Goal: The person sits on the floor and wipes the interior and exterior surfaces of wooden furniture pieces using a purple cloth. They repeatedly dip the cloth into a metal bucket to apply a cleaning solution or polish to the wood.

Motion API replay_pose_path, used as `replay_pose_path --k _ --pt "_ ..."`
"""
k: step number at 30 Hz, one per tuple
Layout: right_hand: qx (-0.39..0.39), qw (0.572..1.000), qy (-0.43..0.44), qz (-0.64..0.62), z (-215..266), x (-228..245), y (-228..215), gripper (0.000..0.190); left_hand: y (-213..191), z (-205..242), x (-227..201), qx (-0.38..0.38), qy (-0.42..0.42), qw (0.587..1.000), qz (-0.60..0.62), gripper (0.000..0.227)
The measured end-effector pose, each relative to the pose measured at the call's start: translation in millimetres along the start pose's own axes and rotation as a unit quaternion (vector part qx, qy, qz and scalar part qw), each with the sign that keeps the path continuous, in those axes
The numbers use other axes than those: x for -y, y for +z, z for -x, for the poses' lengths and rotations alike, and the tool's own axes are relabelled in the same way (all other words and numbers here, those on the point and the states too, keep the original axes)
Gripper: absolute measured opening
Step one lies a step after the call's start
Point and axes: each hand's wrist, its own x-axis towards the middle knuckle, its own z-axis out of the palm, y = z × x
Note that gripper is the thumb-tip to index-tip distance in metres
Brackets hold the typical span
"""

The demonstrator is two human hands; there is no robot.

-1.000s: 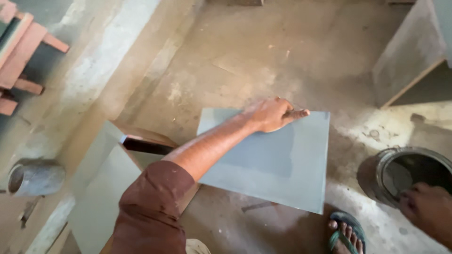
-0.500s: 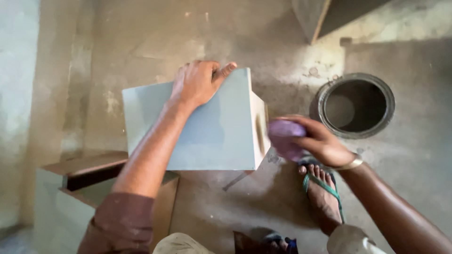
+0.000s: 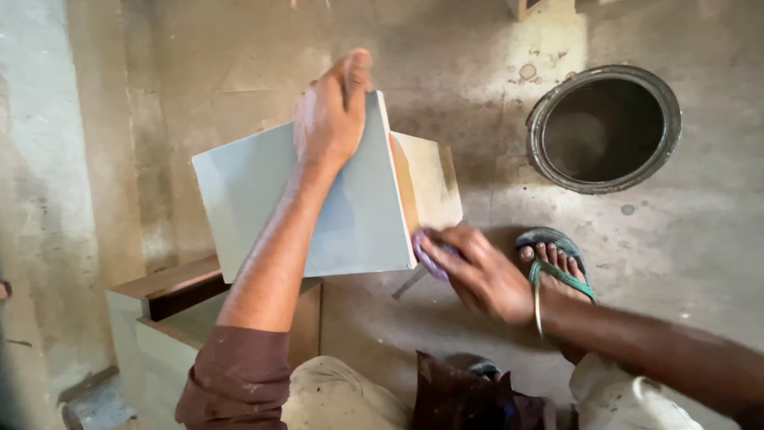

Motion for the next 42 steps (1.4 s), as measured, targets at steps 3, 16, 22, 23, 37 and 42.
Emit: replay_pose_path --k 3,16,22,23,37,42 --pt "-0.039 0.998 0.035 0.046 -52 -32 -5 0.086 -2 1 0 -0.015 -0.011 0.998 0.06 0.066" --pt "-0.088 0.994 0.025 0.057 -66 -36 -3 0.077 -1 4 2 -0.027 0.049 0.997 0.047 0.062" --pt "0.054 0.996 -0.045 0.059 41 20 6 0.086 0 5 4 0.009 -0.005 1.0 0.014 0.058" --pt "0.067 0.995 -0.028 0.073 49 17 1 0.085 1 6 5 0.004 0.005 1.0 0.015 0.058" --pt "0.011 0.939 0.164 0.301 -24 145 -136 0.057 -21 89 -10 -0.158 0.26 0.949 0.083 0.001" --pt "0.023 0.935 0.173 0.308 -26 163 -147 0.053 -33 174 -6 -0.077 0.209 0.963 0.15 0.012"
